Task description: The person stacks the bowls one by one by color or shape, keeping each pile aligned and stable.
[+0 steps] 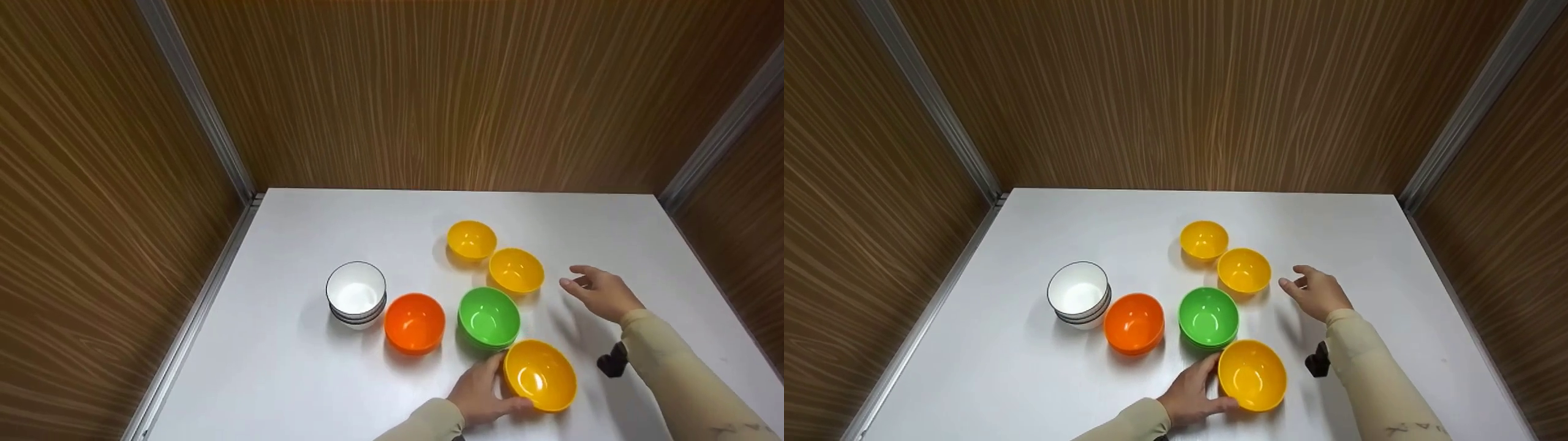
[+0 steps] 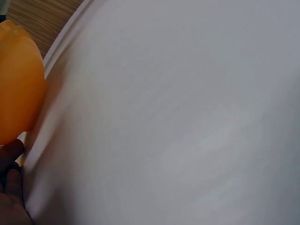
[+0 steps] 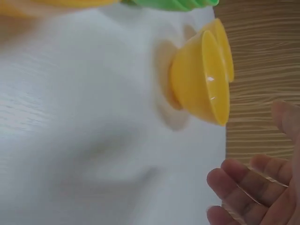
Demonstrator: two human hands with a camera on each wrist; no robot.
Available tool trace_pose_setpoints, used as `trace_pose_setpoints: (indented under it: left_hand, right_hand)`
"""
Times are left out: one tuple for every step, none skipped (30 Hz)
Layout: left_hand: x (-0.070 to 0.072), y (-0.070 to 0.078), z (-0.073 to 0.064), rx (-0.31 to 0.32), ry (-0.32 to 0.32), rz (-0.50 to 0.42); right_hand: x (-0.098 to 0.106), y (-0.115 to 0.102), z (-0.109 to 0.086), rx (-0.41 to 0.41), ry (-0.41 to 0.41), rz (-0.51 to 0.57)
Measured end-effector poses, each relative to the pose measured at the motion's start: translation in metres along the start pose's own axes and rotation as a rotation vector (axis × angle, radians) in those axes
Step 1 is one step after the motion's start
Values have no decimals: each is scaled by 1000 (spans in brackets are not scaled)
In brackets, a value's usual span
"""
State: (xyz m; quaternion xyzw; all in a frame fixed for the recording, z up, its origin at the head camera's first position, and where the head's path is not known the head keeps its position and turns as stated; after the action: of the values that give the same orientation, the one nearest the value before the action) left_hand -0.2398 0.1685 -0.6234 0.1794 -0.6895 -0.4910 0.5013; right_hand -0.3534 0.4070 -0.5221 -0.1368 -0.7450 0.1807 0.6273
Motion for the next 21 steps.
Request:
trace_pose_setpoints:
  left_hand:
    - [0,0,0,-1,-1,1]
    - [1,0,0,-5,0,3]
    - [1,0,0,-10,-1,4]
    - [1,0,0,-12,-3,5]
    - [1,0,0,-11,-4,6]
    - [1,0,0,-11,-5,9]
    - [1,0,0,-7,-8,12]
    - [1,-1,0,-4,-10,14]
    - [1,-1,-1,2,-13,16]
    - [1,-2,-1,8,-14,20]
    - [1,-3,-1,13,-14,23]
    - [2,-3,-1,16,-13,25]
    - [2,-4,-1,18,-12,26]
    - [2,-4,-1,14,-10,27]
    - [2,-3,0,10,-8,26]
    - [2,-3,0,4,-7,27]
    - [1,-3,1,-1,-6,26]
    - [1,-2,2,-5,-5,23]
    - [1,-2,2,-8,-4,22]
    - [1,-2,3,-11,-3,20]
    - [1,-2,3,-9,-2,17]
  right_hand:
    - [-3,0,6,0,-14,-14]
    - [-6,0,11,3,-28,-32]
    - [-9,0,16,5,-45,-50]
    - [-12,0,20,13,-60,-67]
    - [-15,0,24,25,-71,-80]
    - [-17,0,28,36,-80,-93]
    - [-19,0,30,40,-89,-101]
    - [-20,-1,33,39,-97,-107]
    - [-22,-1,35,38,-104,-109]
    - [-24,-2,38,34,-110,-113]
    - [-25,-3,40,28,-116,-114]
    - [-26,-4,43,21,-124,-119]
    - [-28,-4,46,12,-133,-121]
    - [-30,-5,48,8,-137,-126]
    - [-31,-5,50,0,-142,-128]
    - [-33,-4,52,-8,-149,-126]
    - [-35,-4,54,-14,-156,-119]
    - [-37,-3,56,-23,-161,-111]
    - [-38,-2,57,-32,-166,-96]
    - [-40,-2,59,-37,-166,-84]
    - [-41,-1,60,-41,-168,-71]
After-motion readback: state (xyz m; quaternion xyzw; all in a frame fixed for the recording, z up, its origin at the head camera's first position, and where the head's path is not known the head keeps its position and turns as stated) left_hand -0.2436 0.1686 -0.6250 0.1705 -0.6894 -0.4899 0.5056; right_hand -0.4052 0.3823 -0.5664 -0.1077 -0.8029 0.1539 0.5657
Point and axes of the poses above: each hand's wrist, its own z-axis towards the middle knuckle, its own x-axis out of the back of the hand, y = z × x, the point moved 6 cm from there along z, towards the middle knuckle, and after that the axes turned 6 degrees about -z, right-handed, at the moved point
